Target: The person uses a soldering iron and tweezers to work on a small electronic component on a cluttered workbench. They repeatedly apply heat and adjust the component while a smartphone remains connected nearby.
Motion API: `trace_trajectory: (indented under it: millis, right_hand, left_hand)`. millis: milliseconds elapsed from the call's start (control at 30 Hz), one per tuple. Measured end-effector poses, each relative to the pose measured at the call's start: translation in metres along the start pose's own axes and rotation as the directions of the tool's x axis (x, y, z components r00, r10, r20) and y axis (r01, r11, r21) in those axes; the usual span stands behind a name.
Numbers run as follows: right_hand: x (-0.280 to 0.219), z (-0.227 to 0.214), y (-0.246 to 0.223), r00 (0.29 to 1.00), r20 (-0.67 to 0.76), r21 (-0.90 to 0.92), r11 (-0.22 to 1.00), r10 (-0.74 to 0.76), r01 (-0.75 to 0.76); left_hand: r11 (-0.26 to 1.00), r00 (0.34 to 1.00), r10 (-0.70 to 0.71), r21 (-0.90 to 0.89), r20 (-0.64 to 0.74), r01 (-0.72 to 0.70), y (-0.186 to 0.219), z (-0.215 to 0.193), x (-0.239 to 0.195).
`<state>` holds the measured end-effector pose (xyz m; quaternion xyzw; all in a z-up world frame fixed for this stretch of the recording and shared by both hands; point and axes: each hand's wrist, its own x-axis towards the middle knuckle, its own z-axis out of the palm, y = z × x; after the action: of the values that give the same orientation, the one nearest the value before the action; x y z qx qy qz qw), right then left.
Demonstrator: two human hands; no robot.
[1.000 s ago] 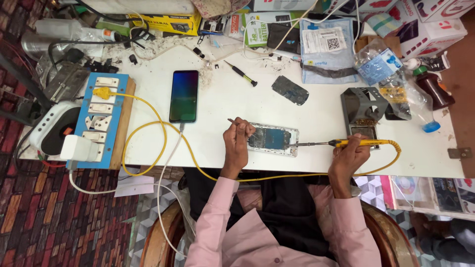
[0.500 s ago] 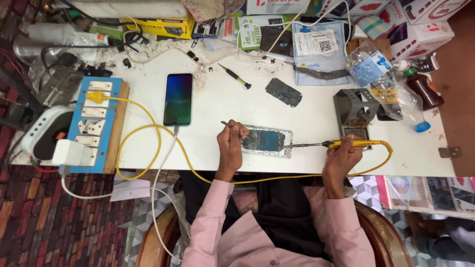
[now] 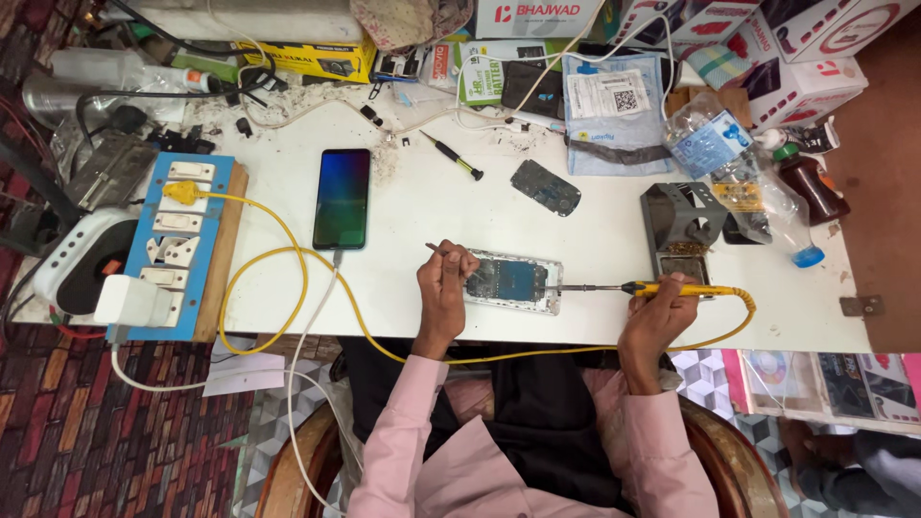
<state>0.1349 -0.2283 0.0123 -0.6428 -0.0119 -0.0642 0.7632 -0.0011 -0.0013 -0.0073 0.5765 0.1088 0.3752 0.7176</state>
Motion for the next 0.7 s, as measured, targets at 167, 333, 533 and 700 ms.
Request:
trace_trajectory:
  millis: [167,333,533,700]
  right_hand:
    - [0.000,0.003,0.001,1.000,-0.022,0.013,1.000,-0.007,0.007]
    - [-0.002,0.002,0.000,0.999,-0.038,-0.040,0.999,-0.023,0.022]
    - [0.003,0.000,0.009,0.998,-0.059,-0.030,0.999,-0.028,0.026]
    - [0.016,-0.016,0.017,0.994,-0.059,0.175,0.981,0.092,-0.081]
  left_hand:
    - [0.999,0.999,0.028,-0.021,0.020,-0.028,0.000,0.001,0.001]
    - [1.000,1.000,-0.016,0.027,0.023,0.016,0.003,0.001,0.000]
    - [0.999,0.999,0.018,0.048,0.030,-0.020,0.008,0.003,0.000]
    - [0.997,0.999,0.028,0.068,0.023,-0.030,0.007,0.002,-0.001]
